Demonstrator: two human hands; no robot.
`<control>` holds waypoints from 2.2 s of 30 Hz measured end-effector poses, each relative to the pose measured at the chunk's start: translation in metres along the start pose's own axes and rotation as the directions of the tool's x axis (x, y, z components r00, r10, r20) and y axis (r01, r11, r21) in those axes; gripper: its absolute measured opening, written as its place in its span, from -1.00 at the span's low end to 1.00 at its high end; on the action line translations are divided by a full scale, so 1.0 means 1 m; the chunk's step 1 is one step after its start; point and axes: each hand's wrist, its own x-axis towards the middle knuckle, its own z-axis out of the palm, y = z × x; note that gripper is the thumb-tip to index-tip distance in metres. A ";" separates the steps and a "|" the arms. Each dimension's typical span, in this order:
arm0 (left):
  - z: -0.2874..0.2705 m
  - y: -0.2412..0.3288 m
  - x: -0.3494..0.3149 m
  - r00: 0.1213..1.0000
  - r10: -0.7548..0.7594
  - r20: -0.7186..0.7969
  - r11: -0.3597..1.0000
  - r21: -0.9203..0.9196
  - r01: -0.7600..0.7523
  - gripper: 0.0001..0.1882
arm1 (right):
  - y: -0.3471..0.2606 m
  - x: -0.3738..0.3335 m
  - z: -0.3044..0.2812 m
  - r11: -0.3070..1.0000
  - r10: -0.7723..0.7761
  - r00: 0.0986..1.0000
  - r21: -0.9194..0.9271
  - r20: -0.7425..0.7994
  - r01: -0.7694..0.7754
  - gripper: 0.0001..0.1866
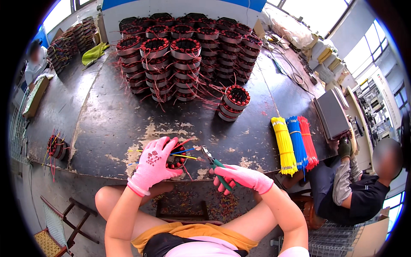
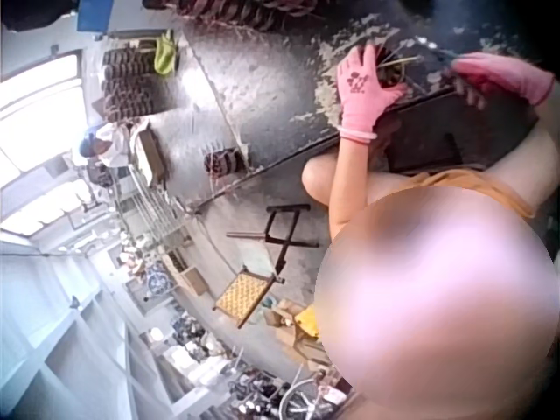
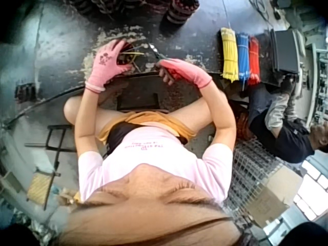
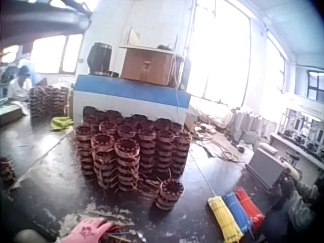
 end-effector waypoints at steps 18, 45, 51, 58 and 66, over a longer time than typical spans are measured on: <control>0.002 -0.003 -0.001 1.000 -0.006 0.002 1.000 0.001 0.006 0.03 | -0.004 0.004 0.000 0.999 0.021 0.999 -0.045 -0.048 -0.024 -0.43; 0.003 -0.002 -0.002 1.000 -0.017 0.006 1.000 -0.011 0.017 0.04 | -0.005 0.004 -0.001 0.998 0.030 0.999 -0.053 -0.043 -0.032 -0.42; 0.002 -0.001 -0.002 1.000 -0.010 0.005 1.000 -0.015 0.010 0.04 | -0.013 0.009 0.002 0.997 -0.015 0.998 -0.080 -0.066 0.009 -0.46; -0.002 0.000 -0.001 0.999 0.009 0.031 1.000 -0.019 -0.008 0.05 | -0.017 0.008 0.004 0.992 -0.080 0.991 -0.106 -0.103 0.069 -0.42; -0.002 0.012 0.000 0.979 -0.203 0.031 0.979 -0.003 0.203 0.08 | -0.005 0.001 0.004 0.982 -0.067 0.994 0.170 -0.086 0.081 -0.42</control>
